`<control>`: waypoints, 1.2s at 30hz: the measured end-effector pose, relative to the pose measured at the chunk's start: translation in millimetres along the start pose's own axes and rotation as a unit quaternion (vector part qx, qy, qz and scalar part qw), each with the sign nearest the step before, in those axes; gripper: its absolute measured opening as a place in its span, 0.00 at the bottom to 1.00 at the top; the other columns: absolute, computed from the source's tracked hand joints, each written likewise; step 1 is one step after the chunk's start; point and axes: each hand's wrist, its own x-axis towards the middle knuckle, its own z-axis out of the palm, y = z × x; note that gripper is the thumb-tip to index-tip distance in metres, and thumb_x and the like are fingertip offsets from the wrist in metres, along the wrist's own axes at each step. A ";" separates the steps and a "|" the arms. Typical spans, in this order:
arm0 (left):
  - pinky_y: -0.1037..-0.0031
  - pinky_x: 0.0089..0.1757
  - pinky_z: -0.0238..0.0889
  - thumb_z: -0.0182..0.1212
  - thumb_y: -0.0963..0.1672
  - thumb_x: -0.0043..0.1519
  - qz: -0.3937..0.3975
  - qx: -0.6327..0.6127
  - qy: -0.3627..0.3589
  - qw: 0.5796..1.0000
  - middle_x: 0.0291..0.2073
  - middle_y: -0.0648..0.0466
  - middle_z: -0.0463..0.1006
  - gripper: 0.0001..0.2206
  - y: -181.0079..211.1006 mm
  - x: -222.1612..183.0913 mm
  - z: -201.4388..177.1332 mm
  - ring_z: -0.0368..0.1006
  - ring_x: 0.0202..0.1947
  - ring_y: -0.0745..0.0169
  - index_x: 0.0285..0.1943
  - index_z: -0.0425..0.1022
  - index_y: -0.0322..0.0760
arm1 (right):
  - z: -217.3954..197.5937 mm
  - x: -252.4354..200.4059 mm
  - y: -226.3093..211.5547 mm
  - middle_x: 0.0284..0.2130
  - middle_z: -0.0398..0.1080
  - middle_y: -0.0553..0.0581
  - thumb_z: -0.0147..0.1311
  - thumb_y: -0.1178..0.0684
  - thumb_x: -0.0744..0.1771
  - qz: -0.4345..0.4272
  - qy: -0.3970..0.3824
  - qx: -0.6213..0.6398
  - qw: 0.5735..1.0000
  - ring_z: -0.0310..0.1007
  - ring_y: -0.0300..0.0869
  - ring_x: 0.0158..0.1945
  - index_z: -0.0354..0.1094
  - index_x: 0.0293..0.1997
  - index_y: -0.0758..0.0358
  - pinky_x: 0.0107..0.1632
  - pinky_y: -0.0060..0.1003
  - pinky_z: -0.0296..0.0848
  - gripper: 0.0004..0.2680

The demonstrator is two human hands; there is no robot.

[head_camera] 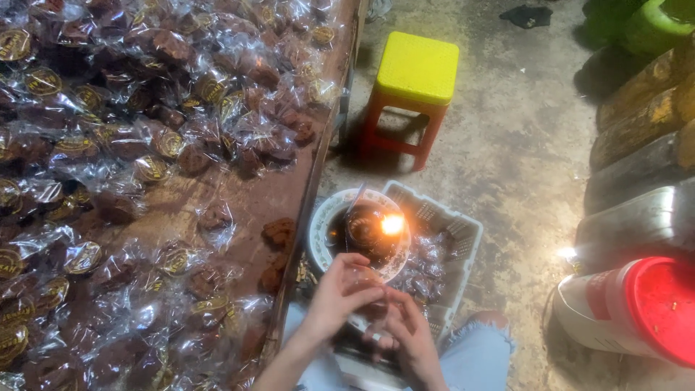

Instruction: The person seals individual plastic bags containing brown items using the heat from a small flame.

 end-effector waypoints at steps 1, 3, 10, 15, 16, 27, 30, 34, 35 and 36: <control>0.62 0.54 0.76 0.63 0.36 0.54 0.000 0.000 -0.002 1.000 0.47 0.47 0.80 0.25 -11.6 7.7 2.1 0.80 0.48 0.57 0.62 0.64 0.36 | -7.1 2.1 4.2 0.44 0.71 0.75 0.50 0.64 0.64 -0.001 0.002 0.000 1.000 0.78 0.55 0.34 0.56 0.68 0.68 0.22 0.40 0.77 0.23; 0.58 0.57 0.71 0.66 0.39 0.51 0.030 -0.088 0.032 0.995 0.49 0.46 0.75 0.26 -33.5 23.8 5.0 0.76 0.50 0.54 0.62 0.67 0.39 | -19.8 8.1 12.4 0.26 0.77 0.69 0.58 0.63 0.65 -0.117 0.105 -0.011 0.988 0.65 0.42 0.19 0.72 0.50 0.75 0.20 0.33 0.65 0.09; 0.72 0.46 0.79 0.66 0.34 0.54 -0.038 0.015 -0.125 0.991 0.39 0.44 0.81 0.16 -55.5 25.0 9.1 0.81 0.38 0.58 0.51 0.71 0.29 | -44.5 4.7 4.1 0.32 0.76 0.63 0.56 0.62 0.67 -0.192 0.167 -0.043 0.966 0.72 0.44 0.32 0.73 0.41 0.71 0.37 0.40 0.71 0.03; 0.67 0.48 0.76 0.63 0.38 0.57 -0.029 -0.043 -0.162 0.985 0.47 0.44 0.77 0.13 -71.3 34.1 4.2 0.77 0.46 0.55 0.48 0.65 0.34 | -33.2 0.4 -18.2 0.43 0.79 0.69 0.56 0.62 0.66 -0.064 0.224 -0.135 0.963 0.75 0.51 0.40 0.74 0.54 0.72 0.39 0.42 0.73 0.11; 0.67 0.48 0.76 0.63 0.38 0.57 -0.031 -0.046 -0.163 0.985 0.47 0.44 0.77 0.13 -71.9 28.6 7.3 0.77 0.46 0.55 0.48 0.65 0.34 | -51.9 3.8 -3.6 0.43 0.79 0.69 0.56 0.62 0.66 -0.062 0.225 -0.137 0.963 0.75 0.51 0.40 0.74 0.54 0.72 0.39 0.42 0.73 0.11; 0.29 0.62 0.33 0.65 0.57 0.47 0.251 0.304 -0.147 0.907 0.77 0.48 0.26 0.45 -70.5 15.9 16.0 0.25 0.76 0.34 0.75 0.49 0.52 | -90.1 10.9 3.1 0.16 0.64 0.54 0.57 0.61 0.66 -0.070 0.087 0.035 0.993 0.57 0.36 0.13 0.63 0.29 0.62 0.16 0.28 0.53 0.06; 0.53 0.70 0.24 0.62 0.45 0.58 0.406 0.467 -0.183 0.764 0.77 0.47 0.45 0.36 -77.5 22.8 8.6 0.37 0.77 0.51 0.76 0.50 0.39 | -102.7 10.6 1.7 0.19 0.66 0.56 0.53 0.64 0.65 -0.035 -0.006 0.049 0.998 0.55 0.34 0.13 0.70 0.49 0.75 0.14 0.25 0.49 0.09; 0.65 0.58 0.67 0.50 0.32 0.54 0.479 0.332 -0.073 0.809 0.60 0.38 0.73 0.24 -103.2 31.0 11.2 0.72 0.59 0.44 0.63 0.68 0.25 | -93.2 18.2 5.7 0.29 0.68 0.60 0.54 0.67 0.65 -0.064 -0.011 0.052 0.996 0.59 0.37 0.16 0.60 0.29 0.62 0.15 0.28 0.54 0.07; 0.63 0.53 0.68 0.50 0.35 0.58 0.399 0.399 -0.098 0.819 0.59 0.39 0.72 0.24 -104.8 35.1 9.6 0.74 0.50 0.47 0.66 0.63 0.27 | -98.7 24.7 4.7 0.24 0.68 0.58 0.54 0.66 0.65 -0.098 0.025 0.061 0.993 0.60 0.37 0.15 0.62 0.35 0.61 0.15 0.27 0.54 0.06; 0.61 0.48 0.68 0.49 0.37 0.61 0.315 0.462 -0.123 0.820 0.58 0.41 0.72 0.25 -106.3 39.1 8.1 0.76 0.42 0.51 0.70 0.59 0.29 | -104.2 31.2 3.6 0.18 0.68 0.56 0.54 0.65 0.65 -0.132 0.061 0.070 0.987 0.62 0.37 0.14 0.63 0.42 0.60 0.14 0.27 0.54 0.07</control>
